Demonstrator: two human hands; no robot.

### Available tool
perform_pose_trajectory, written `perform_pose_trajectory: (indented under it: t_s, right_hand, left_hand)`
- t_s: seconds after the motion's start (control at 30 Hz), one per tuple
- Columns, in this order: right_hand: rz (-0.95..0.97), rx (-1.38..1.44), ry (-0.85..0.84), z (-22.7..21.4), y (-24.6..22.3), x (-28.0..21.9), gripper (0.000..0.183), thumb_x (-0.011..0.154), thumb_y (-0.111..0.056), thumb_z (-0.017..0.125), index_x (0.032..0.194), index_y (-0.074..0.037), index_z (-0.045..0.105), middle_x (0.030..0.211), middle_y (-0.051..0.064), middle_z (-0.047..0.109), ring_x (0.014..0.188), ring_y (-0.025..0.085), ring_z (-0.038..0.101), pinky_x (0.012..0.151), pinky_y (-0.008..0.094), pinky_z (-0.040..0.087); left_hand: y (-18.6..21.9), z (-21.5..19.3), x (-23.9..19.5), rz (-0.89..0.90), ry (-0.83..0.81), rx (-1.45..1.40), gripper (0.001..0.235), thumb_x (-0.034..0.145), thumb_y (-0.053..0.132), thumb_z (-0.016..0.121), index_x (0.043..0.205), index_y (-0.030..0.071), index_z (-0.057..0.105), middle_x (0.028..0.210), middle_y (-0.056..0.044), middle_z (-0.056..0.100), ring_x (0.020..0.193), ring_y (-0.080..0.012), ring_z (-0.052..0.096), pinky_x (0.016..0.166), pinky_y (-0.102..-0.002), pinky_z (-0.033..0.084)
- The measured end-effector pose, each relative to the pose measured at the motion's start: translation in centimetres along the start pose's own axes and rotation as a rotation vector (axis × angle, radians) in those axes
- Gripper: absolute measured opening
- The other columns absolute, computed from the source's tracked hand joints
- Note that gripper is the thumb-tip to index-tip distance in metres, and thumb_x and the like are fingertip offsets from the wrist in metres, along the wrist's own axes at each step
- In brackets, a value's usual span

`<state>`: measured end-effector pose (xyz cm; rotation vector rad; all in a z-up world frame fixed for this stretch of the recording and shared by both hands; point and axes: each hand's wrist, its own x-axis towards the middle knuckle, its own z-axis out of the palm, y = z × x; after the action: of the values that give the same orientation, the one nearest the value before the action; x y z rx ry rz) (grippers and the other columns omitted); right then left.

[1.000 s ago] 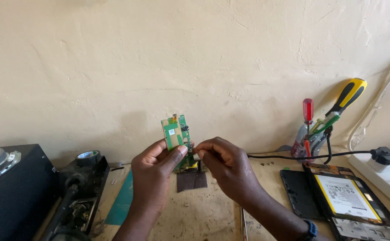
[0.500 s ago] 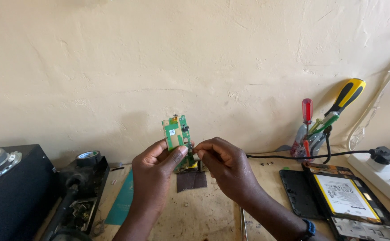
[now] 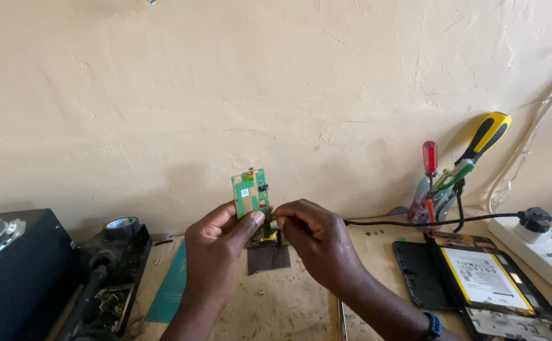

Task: The person holds a small green circuit board and uses a soldering iron to apply heat to specific points on the board. They repeatedly reposition the board and the soldering iron to work on different areas, occasionally inspecting the board between soldering actions.

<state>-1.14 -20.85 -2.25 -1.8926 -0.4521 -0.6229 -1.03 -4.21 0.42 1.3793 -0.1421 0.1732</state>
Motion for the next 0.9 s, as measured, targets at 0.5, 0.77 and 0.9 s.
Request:
perform_pose_trajectory:
  t_s: [0.5, 0.77, 0.9]
  right_hand:
    - [0.026, 0.004, -0.009, -0.03, -0.06, 0.06, 0.016, 0.101, -0.005, 0.065, 0.099, -0.006, 0.082, 0.081, 0.003, 0.073, 0.062, 0.01, 0.054, 0.056, 0.03, 0.043]
    - [0.046, 0.064, -0.008, 0.02, 0.05, -0.07, 0.018, 0.102, -0.006, 0.065, 0.102, -0.006, 0.083, 0.083, 0.003, 0.074, 0.064, 0.009, 0.053, 0.057, 0.029, 0.041]
    - [0.05, 0.104, -0.012, 0.08, 0.15, -0.05, 0.017, 0.103, -0.008, 0.066, 0.103, -0.005, 0.083, 0.086, 0.004, 0.074, 0.067, 0.009, 0.054, 0.058, 0.029, 0.042]
  left_hand:
    - [-0.47, -0.1, 0.27, 0.004, 0.014, 0.039, 0.034, 0.087, 0.009, 0.078, 0.118, 0.002, 0.088, 0.106, -0.013, 0.092, 0.1, -0.0196, 0.083, 0.093, -0.038, 0.074]
    - [-0.22, 0.0, 0.09, 0.005, -0.001, 0.005, 0.032, 0.089, 0.007, 0.076, 0.118, 0.001, 0.088, 0.109, -0.014, 0.091, 0.103, -0.0212, 0.084, 0.096, -0.039, 0.073]
    - [-0.63, -0.08, 0.32, 0.024, 0.003, -0.012, 0.032, 0.088, 0.006, 0.077, 0.117, 0.0, 0.087, 0.108, -0.015, 0.091, 0.101, -0.0212, 0.084, 0.095, -0.039, 0.073]
